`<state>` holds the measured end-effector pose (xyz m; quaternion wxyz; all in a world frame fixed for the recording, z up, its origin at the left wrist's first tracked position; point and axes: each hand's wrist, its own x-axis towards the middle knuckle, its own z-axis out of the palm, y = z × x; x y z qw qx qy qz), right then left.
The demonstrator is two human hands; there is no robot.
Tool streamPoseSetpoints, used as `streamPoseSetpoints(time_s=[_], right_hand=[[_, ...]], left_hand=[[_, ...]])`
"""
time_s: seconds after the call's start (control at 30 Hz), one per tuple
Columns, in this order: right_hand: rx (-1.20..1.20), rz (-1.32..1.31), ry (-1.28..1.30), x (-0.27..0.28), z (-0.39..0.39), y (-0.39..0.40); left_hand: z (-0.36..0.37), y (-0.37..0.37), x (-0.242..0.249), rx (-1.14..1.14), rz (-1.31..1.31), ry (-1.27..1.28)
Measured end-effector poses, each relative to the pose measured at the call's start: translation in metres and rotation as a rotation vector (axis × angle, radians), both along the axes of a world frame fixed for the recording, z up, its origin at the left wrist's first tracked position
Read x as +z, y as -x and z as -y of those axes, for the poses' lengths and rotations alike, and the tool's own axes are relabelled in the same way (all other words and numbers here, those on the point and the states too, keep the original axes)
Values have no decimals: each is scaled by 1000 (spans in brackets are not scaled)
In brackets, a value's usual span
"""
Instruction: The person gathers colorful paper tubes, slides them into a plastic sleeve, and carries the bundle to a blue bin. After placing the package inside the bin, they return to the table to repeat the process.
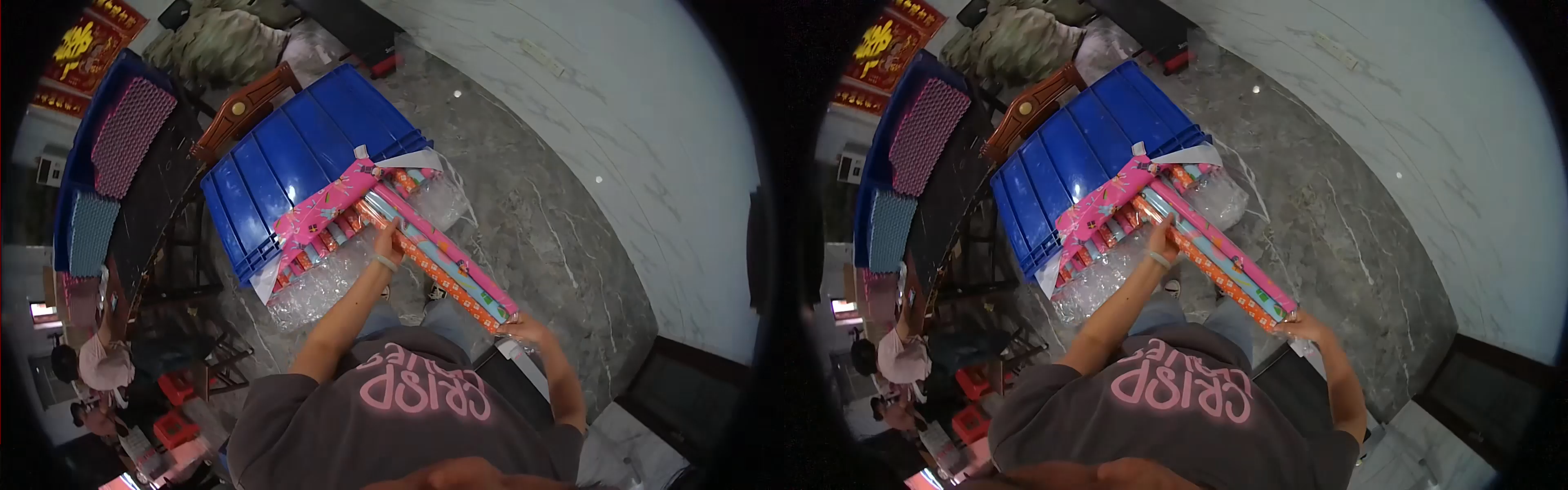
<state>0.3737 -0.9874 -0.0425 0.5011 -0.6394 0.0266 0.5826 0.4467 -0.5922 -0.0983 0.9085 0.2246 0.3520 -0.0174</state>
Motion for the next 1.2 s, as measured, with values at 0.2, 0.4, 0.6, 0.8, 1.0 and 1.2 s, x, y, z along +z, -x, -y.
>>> streamPoseSetpoints(time_s=[0.2, 0.4, 0.6, 0.8, 1.0, 1.2], right_hand=[[132, 25, -78, -49, -47, -6], [2, 124, -124, -44, -113, 4], [-129, 170, -308, -58, -170, -24], [-117, 255, -208, -105, -196, -70], [-3, 208, -187, -82, -236, -118], [53, 234, -166, -87, -272, -156]], left_hand=[[-14, -23, -2, 47, -16, -306], [-8, 12, -12, -174, -177, -573], [17, 29, 34, -368, 111, -2033], [-20, -14, 31, -589, 119, -1993], [-41, -26, 33, -631, 81, -1916], [-45, -17, 38, -449, -107, -1893]])
